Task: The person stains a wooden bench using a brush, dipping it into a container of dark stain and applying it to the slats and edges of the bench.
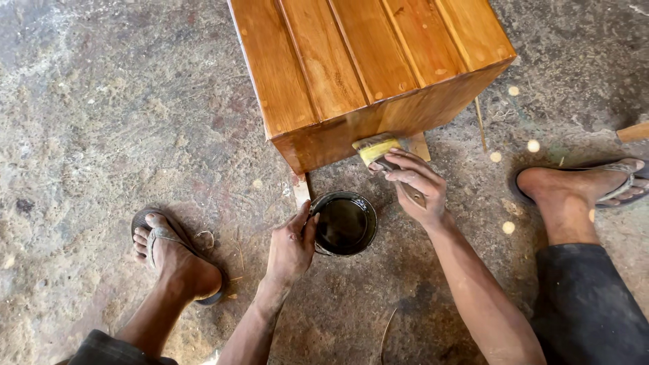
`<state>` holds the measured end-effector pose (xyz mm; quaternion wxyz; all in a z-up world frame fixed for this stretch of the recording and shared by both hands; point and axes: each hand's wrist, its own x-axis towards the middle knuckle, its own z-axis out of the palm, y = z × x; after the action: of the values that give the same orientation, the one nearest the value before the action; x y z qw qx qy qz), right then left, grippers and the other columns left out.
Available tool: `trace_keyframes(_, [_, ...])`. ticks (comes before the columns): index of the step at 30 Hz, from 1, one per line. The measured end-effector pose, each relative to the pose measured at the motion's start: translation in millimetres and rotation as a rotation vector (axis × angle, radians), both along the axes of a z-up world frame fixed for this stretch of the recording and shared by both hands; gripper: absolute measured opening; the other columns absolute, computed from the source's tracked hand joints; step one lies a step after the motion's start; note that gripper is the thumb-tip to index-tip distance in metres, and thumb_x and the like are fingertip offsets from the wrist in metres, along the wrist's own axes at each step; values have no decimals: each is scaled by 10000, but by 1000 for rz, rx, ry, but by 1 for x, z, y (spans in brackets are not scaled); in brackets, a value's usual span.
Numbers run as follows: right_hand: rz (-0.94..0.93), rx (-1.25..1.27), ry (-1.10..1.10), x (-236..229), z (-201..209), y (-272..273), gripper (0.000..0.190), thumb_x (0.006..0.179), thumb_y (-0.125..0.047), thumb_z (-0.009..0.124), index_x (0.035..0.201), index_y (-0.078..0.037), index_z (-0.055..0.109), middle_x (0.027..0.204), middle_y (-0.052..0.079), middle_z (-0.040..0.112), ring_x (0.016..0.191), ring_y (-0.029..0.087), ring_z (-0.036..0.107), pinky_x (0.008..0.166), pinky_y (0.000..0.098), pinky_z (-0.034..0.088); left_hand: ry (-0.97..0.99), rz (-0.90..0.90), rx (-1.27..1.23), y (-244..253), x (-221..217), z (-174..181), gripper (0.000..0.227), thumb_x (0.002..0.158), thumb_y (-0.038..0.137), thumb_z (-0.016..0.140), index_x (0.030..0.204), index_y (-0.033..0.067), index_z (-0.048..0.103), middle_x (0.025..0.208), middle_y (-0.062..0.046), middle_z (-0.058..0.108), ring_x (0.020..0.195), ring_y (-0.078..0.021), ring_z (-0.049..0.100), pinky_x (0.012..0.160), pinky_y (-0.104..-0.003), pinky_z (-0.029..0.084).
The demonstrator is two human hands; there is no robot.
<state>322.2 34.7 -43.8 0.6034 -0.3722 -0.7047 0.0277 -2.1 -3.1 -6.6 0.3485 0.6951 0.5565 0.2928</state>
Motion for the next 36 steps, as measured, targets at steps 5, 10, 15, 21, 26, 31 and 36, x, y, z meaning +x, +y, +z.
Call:
trace_keyframes(5, [49, 159, 104, -4, 52, 6, 204, 957, 161, 794, 981, -41, 774, 1274, 248, 805, 1296, 475, 742, 1166, 590, 586, 20, 3, -3, -1, 0, 4, 428, 1093, 293, 711, 1447, 58, 755, 1054, -236, 837, 1020, -487, 798, 761, -578, 651])
trace_keyframes(10, [-20, 192, 18, -10, 119, 0, 218, 976, 152, 807, 992, -60, 764, 1273, 238, 807, 1318, 481, 733, 1173, 602, 584, 13, 6, 4, -1, 0, -5, 419, 1094, 283, 711, 1443, 56, 756, 1051, -245, 834, 1015, -490, 798, 751, -580, 646])
trace_keyframes(15, [-63, 190, 28, -4, 119, -8, 194, 967, 120, 837, 936, -60, 770, 1238, 249, 816, 1289, 484, 748, 1126, 598, 629, 19, -1, 0, -2, 0, 1, 431, 1090, 280, 711, 1456, 57, 746, 1054, -245, 835, 1014, -495, 797, 774, -581, 651])
trace_keyframes(21, [-99, 188, 45, -3, 108, -20, 182, 998, 73, 826, 962, -89, 751, 1282, 239, 799, 1345, 472, 719, 1167, 593, 601, 16, 6, -11, -1, -1, -4, 436, 1090, 287, 710, 1467, 69, 744, 1073, -239, 838, 1033, -481, 801, 783, -571, 654])
trace_keyframes(26, [-101, 204, 50, -2, 98, -9, 161, 1032, 38, 808, 993, -101, 738, 1321, 224, 780, 1404, 466, 683, 1201, 606, 576, 8, 0, -18, -2, -1, -1, 430, 1087, 272, 713, 1462, 66, 749, 1047, -237, 836, 1010, -476, 807, 759, -547, 645])
trace_keyframes(31, [-105, 200, 47, 3, 71, -1, 199, 997, 68, 818, 948, -110, 742, 1296, 207, 792, 1400, 449, 684, 1199, 601, 568, 5, 6, -2, -2, 0, 1, 427, 1081, 273, 720, 1453, 65, 756, 1029, -240, 835, 1001, -476, 809, 739, -548, 646])
trace_keyframes(36, [-112, 149, 64, 1, 68, -6, 193, 991, 66, 829, 928, -95, 745, 1261, 218, 806, 1351, 453, 719, 1169, 577, 585, 8, 1, 0, -2, -1, 1, 425, 1083, 267, 720, 1454, 61, 755, 1033, -237, 834, 1000, -477, 808, 743, -543, 646])
